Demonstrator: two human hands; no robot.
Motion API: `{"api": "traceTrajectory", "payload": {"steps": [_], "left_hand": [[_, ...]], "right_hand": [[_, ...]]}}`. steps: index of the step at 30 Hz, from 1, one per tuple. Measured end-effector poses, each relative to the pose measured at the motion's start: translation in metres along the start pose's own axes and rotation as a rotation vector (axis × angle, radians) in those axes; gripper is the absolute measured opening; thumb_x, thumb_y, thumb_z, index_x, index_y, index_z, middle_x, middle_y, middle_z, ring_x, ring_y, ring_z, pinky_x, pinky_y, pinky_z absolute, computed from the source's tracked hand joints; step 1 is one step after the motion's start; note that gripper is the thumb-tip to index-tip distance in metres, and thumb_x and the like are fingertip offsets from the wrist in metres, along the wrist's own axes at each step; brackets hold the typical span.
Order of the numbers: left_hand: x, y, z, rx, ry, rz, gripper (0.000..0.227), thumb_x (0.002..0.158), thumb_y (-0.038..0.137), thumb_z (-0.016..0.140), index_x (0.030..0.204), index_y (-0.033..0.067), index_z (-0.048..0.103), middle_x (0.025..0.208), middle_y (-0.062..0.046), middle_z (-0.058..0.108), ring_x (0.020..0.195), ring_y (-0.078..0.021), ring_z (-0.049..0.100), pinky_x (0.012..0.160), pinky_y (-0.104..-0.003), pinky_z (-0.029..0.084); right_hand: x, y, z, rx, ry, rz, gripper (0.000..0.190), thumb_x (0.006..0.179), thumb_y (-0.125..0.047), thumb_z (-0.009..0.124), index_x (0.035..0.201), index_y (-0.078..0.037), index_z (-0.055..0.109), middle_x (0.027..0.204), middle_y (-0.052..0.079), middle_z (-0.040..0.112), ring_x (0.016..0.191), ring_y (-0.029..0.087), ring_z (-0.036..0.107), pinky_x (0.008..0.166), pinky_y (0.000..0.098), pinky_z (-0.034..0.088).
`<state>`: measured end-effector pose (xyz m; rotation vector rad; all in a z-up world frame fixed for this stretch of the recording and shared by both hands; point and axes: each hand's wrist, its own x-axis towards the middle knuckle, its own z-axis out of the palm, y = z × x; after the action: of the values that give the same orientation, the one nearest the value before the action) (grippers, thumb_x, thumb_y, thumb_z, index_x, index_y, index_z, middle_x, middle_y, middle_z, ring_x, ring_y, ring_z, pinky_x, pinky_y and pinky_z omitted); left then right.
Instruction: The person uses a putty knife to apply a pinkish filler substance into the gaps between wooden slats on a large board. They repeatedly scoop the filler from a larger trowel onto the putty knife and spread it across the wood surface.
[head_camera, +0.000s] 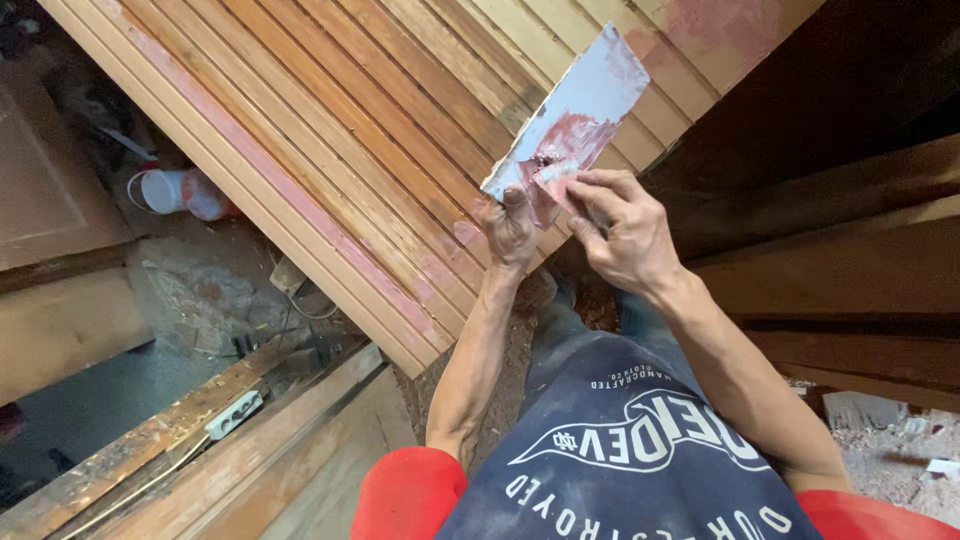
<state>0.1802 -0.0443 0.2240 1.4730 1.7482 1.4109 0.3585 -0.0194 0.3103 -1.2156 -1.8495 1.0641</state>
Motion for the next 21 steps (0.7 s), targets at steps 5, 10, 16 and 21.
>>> {"api": "traceTrajectory", "payload": {"steps": [5, 10, 16, 21], "left_hand": [[-0.014, -0.017, 0.001, -0.11, -0.009, -0.096, 0.065, 0.107, 0.06, 0.038, 0.078, 0.008, 0.063, 0.06, 0.005, 0.059, 0.055, -0.0079, 0.058, 0.048, -0.029, 0.048], [-0.024, -0.012, -0.003, -0.14, 0.016, -0.041, 0.061, 0.11, 0.056, 0.045, 0.079, 0.0053, 0.057, 0.064, 0.001, 0.051, 0.058, -0.0117, 0.05, 0.051, -0.034, 0.039], [-0.007, -0.072, 0.02, 0.087, 0.095, -0.306, 0.069, 0.107, 0.057, 0.048, 0.065, 0.0019, 0.05, 0.06, -0.001, 0.046, 0.058, -0.014, 0.042, 0.049, -0.04, 0.031], [0.076, -0.116, 0.031, 0.226, 0.173, -0.358, 0.074, 0.108, 0.058, 0.045, 0.066, -0.0019, 0.043, 0.06, -0.007, 0.043, 0.062, -0.0194, 0.038, 0.055, -0.045, 0.034]], "right_hand": [[-0.009, -0.001, 0.026, -0.034, 0.029, 0.003, 0.032, 0.088, -0.003, 0.077, 0.119, -0.001, 0.074, 0.122, 0.021, 0.069, 0.107, 0.032, 0.072, 0.09, 0.0365, 0.062], [-0.018, 0.012, 0.032, -0.037, -0.06, 0.022, 0.028, 0.083, -0.003, 0.078, 0.111, -0.001, 0.076, 0.111, 0.021, 0.07, 0.095, 0.033, 0.073, 0.082, 0.0385, 0.062], [-0.052, 0.042, 0.025, 0.09, -0.224, 0.134, 0.027, 0.084, -0.006, 0.077, 0.111, -0.002, 0.077, 0.099, 0.017, 0.073, 0.09, 0.029, 0.072, 0.077, 0.0387, 0.06], [-0.066, 0.093, -0.033, 0.753, 0.134, 0.858, 0.04, 0.091, -0.007, 0.066, 0.13, -0.001, 0.069, 0.091, 0.01, 0.071, 0.069, 0.019, 0.062, 0.058, 0.0303, 0.056]]}}
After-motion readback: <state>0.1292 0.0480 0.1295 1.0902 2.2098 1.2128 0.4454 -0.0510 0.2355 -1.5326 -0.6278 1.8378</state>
